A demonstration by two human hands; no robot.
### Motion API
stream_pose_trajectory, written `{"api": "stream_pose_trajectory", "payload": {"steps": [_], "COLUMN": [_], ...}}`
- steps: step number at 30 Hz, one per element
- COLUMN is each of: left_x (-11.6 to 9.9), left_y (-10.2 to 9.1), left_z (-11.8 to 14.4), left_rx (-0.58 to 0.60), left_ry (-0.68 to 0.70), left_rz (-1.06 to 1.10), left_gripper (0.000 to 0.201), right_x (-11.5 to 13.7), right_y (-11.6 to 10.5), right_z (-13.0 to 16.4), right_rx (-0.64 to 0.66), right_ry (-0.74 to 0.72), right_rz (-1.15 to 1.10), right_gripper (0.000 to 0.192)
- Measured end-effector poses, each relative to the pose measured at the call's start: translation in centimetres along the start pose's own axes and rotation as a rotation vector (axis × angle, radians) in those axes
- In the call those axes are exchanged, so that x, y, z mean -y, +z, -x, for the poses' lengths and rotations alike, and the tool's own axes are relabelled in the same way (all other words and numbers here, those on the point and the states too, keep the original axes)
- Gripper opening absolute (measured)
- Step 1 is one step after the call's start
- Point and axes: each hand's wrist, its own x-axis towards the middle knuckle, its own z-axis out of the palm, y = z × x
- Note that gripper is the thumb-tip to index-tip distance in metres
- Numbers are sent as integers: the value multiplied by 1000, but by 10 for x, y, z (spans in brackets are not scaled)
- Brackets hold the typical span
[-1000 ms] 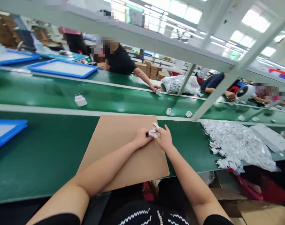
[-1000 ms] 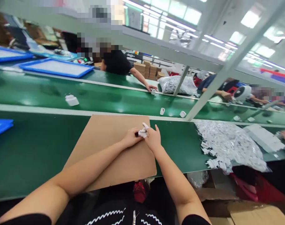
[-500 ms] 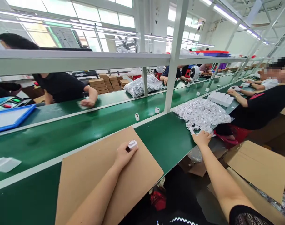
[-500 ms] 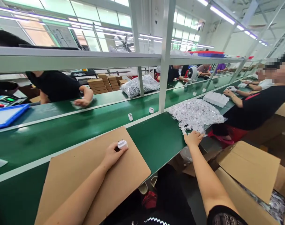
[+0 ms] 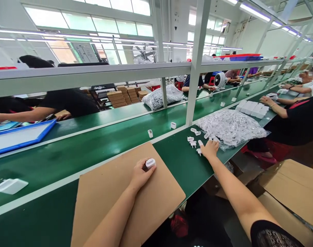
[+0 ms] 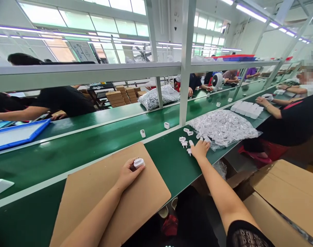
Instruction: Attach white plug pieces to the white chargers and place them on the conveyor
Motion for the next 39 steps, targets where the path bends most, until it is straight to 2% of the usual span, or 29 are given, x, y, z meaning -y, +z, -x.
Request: {"api": "stream_pose_trajectory", "payload": {"steps": [1, 3, 7, 9, 11, 12, 14, 17, 20, 23, 27, 29, 30, 32, 33, 35, 37, 39], "left_x": [0, -2, -8, -11, -11, -10, -4, 12, 27, 35, 37, 35, 34, 31, 29, 26, 21, 16], "left_y": [1, 2, 0, -5, -18, -27, -49, -81, -102, -110, -100, -87, -78, -61, -53, -42, -36, -35], "left_z": [0, 1, 2, -5, -20, -31, -57, -102, -137, -153, -156, -157, -159, -164, -167, -175, -182, -182], "left_rx": [-5, -12, -19, 64, 111, 88, -43, -222, -351, -431, -602, -659, -628, -457, -361, -245, -235, -254], "left_ry": [10, 26, -98, -202, -285, -314, -356, -433, -516, -554, -553, -406, -293, -137, -126, -212, -269, -254], "left_rz": [25, 67, 146, 214, 217, 185, 76, -57, -183, -269, -376, -460, -499, -527, -514, -461, -425, -400], "left_gripper": [42, 41, 47, 49, 49, 48, 48, 44, 38, 38, 68, 81, 84, 91, 95, 93, 74, 59], "right_x": [4, 13, 38, 53, 69, 78, 95, 117, 129, 132, 127, 127, 129, 133, 135, 140, 144, 146], "right_y": [-2, -2, 6, 9, 9, 9, 9, 14, 22, 27, 33, 38, 42, 48, 52, 57, 60, 58], "right_z": [-10, -27, -33, -24, -15, -11, -4, 8, 23, 33, 27, 24, 25, 32, 37, 48, 56, 59], "right_rx": [4, 26, 76, 44, -14, -10, 79, 233, 220, 187, 138, 89, 78, 125, 183, 334, 458, 542], "right_ry": [83, 154, 120, 84, -19, -97, -235, -305, -377, -462, -521, -585, -630, -710, -734, -757, -754, -698], "right_rz": [2, 1, 4, 21, 50, 73, 127, 163, 110, 44, -147, -343, -449, -630, -703, -801, -839, -872], "right_gripper": [75, 71, 67, 73, 71, 67, 60, 49, 44, 45, 36, 32, 32, 31, 31, 31, 33, 38]}}
